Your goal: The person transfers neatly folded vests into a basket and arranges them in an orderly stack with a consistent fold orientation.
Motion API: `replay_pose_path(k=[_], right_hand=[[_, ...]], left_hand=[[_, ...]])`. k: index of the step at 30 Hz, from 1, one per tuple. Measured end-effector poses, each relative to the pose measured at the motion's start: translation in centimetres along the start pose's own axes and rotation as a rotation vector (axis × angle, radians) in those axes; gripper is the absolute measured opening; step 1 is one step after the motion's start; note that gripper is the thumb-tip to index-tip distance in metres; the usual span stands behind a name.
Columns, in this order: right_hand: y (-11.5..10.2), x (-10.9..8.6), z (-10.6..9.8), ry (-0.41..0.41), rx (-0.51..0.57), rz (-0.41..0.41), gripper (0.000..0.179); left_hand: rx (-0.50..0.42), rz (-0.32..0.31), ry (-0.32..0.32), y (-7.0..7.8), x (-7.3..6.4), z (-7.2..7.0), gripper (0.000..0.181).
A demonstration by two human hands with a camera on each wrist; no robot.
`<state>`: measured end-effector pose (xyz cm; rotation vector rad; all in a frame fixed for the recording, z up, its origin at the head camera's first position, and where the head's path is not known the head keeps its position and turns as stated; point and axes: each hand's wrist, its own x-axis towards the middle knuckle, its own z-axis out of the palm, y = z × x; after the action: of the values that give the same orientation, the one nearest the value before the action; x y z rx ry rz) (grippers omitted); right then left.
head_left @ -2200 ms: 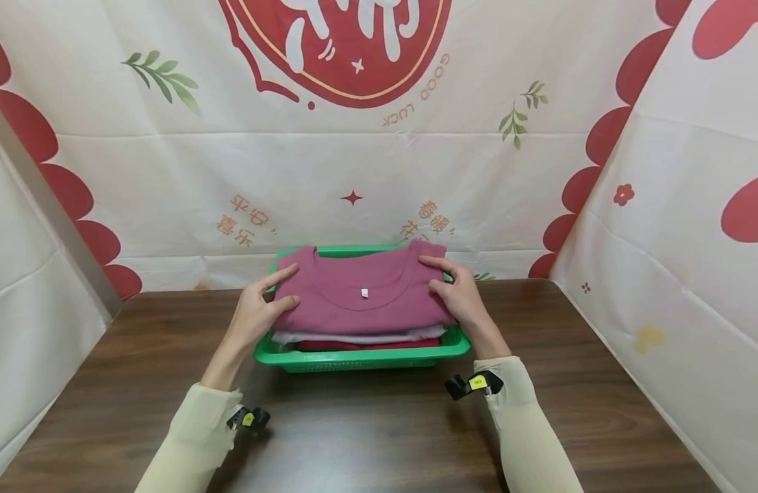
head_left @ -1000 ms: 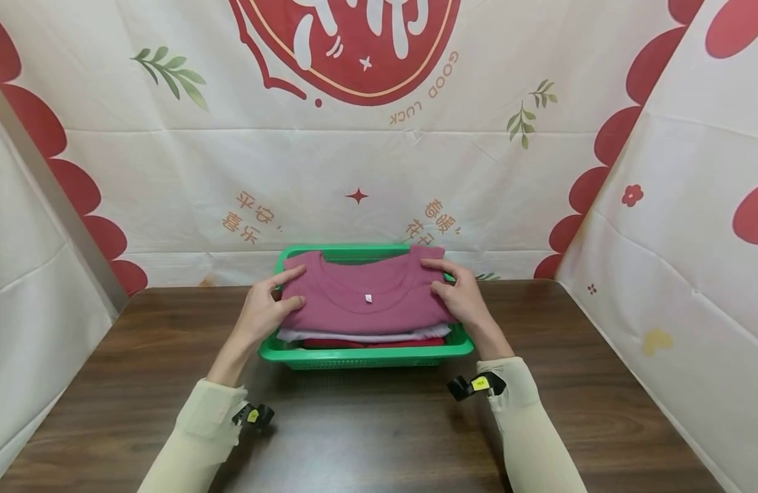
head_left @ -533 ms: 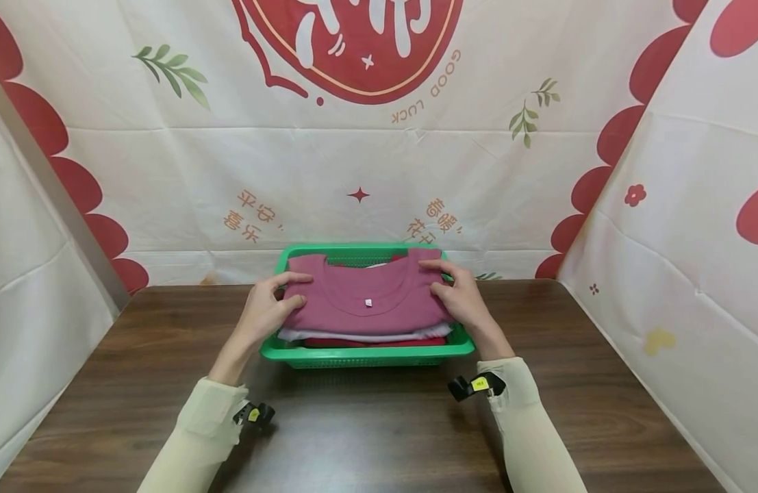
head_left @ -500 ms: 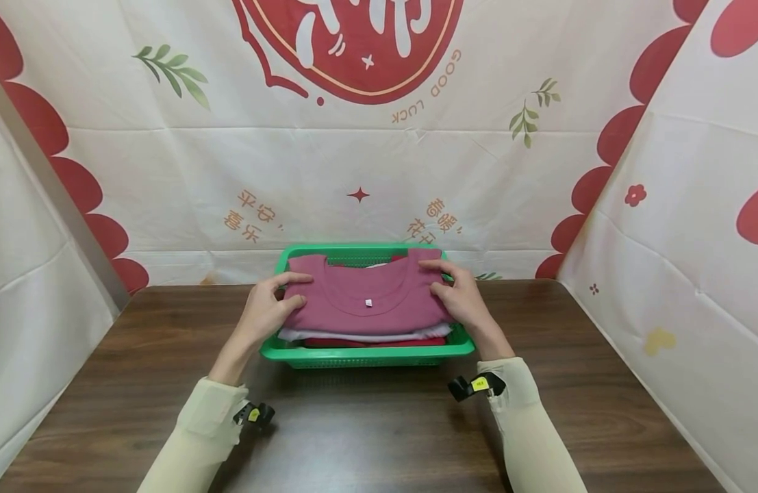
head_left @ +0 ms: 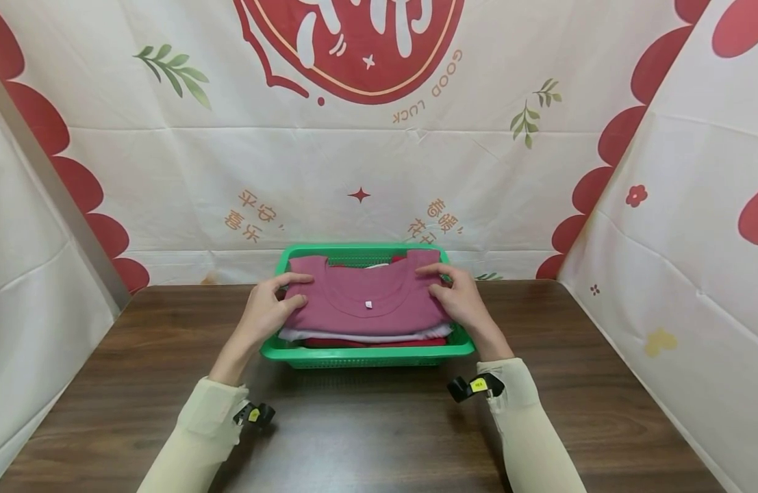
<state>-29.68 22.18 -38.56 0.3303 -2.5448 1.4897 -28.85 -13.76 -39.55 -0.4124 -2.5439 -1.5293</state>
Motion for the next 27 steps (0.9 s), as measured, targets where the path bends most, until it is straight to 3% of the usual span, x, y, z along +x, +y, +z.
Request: replay_pose_path(k=[8, 18, 27], right_hand=[[0.11, 0.03, 0.15, -0.002, -0.054, -0.007, 0.035], [-0.15, 0.08, 0.2, 0.01, -0.128, -0.001, 0.034], [-0.3, 0.11, 0.33, 0.017, -0.189, -0.015, 0.032]], left_hand=[[0.028, -0.022, -0.02, 0.03, 0.14, -0.12, 0.036], [0.169, -0.003, -0.054, 0.64, 0.1, -0.24, 0.042], [0.201, -0.006, -0.051, 0.86, 0.04, -0.14, 0.043]])
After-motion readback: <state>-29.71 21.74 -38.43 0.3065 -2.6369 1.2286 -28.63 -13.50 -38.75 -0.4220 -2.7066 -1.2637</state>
